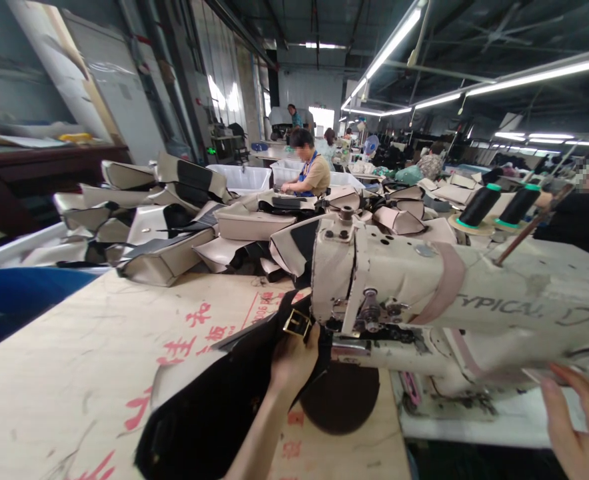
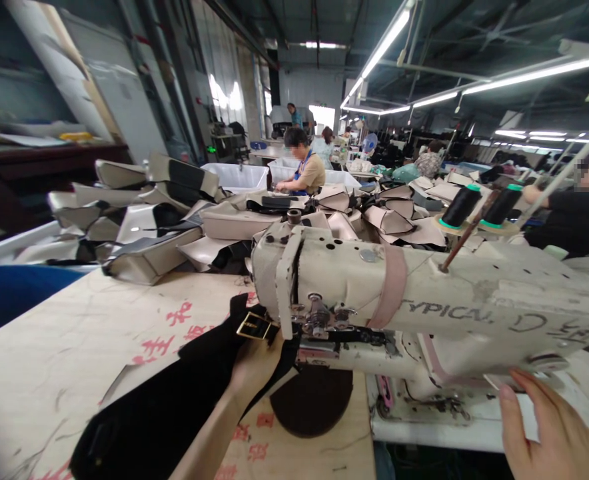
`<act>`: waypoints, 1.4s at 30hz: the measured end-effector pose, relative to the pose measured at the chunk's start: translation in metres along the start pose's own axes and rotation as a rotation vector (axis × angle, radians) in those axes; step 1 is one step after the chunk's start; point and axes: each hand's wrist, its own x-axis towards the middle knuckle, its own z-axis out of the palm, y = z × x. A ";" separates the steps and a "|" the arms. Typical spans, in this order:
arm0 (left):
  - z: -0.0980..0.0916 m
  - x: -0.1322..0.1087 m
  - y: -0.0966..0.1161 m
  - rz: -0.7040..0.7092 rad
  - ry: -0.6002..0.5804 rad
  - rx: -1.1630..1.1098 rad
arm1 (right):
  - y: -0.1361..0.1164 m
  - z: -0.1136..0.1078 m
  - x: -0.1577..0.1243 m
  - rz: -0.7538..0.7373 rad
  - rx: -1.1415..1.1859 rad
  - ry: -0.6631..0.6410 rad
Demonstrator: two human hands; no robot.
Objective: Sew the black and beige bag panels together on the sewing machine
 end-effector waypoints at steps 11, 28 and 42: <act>0.003 0.001 -0.002 0.000 -0.010 -0.013 | 0.000 0.035 -0.064 -0.084 -0.110 0.066; 0.005 0.003 -0.004 0.044 0.053 -0.048 | -0.007 0.012 -0.019 -0.003 -0.119 0.083; 0.009 0.026 -0.007 0.035 0.013 -0.070 | -0.015 0.016 -0.023 0.079 -0.109 0.039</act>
